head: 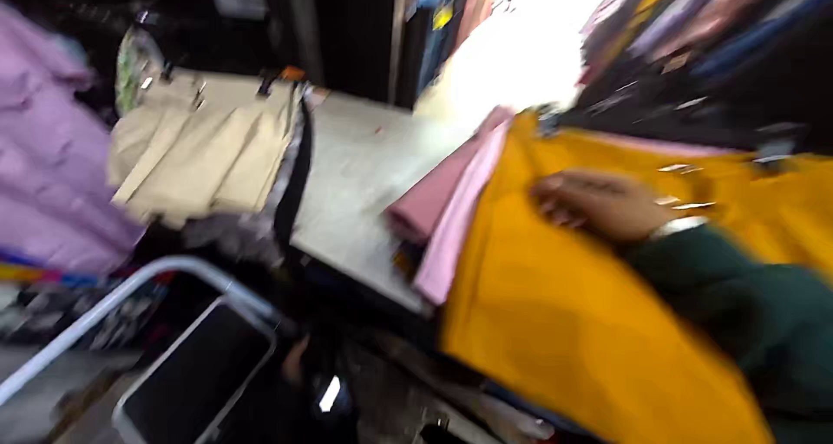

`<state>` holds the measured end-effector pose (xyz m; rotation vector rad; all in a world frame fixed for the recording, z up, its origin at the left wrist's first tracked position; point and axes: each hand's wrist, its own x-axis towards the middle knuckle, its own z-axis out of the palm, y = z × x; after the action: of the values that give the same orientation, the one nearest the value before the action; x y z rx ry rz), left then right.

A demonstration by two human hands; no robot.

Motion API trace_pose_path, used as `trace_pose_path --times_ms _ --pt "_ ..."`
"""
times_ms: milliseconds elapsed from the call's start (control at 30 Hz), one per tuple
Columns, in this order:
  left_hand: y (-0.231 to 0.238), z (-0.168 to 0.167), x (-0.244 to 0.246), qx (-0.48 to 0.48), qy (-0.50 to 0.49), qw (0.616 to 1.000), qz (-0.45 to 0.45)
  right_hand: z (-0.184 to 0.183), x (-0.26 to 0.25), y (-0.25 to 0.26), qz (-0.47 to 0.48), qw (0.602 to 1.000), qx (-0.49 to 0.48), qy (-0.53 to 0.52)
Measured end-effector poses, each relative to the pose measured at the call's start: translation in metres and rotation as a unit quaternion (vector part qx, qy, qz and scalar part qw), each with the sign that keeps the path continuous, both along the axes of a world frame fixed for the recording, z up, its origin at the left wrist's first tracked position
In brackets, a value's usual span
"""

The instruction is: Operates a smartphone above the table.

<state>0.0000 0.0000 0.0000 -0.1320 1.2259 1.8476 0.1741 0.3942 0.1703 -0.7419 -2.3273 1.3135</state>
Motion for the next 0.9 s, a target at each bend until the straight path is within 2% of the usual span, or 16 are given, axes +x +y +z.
trace_pose_path --times_ms 67,100,200,233,400,700,900 --pt "-0.014 0.012 0.001 -0.005 -0.088 0.995 0.044 0.000 -0.005 -0.006 -0.032 0.999 0.008 0.002" --pt "-0.020 0.005 -0.003 0.008 -0.103 0.993 0.058 0.001 -0.007 -0.007 -0.043 0.999 0.006 -0.002" --pt "-0.040 -0.035 -0.010 0.000 0.002 0.999 0.043 0.012 -0.009 -0.005 -0.036 0.997 -0.035 -0.059" --pt "-0.044 -0.045 -0.014 0.021 -0.007 0.999 0.028 0.013 -0.008 -0.004 -0.030 0.996 -0.052 -0.063" --pt "-0.050 -0.036 -0.017 0.061 -0.063 0.996 0.013 -0.021 -0.006 0.015 -0.019 0.992 -0.120 0.037" --pt "-0.055 -0.054 -0.026 0.135 -0.067 0.989 -0.014 -0.014 -0.005 0.023 0.002 0.988 -0.155 0.000" --pt "-0.045 -0.033 -0.017 0.145 -0.077 0.986 -0.012 -0.013 -0.004 0.012 0.018 0.990 -0.137 0.035"
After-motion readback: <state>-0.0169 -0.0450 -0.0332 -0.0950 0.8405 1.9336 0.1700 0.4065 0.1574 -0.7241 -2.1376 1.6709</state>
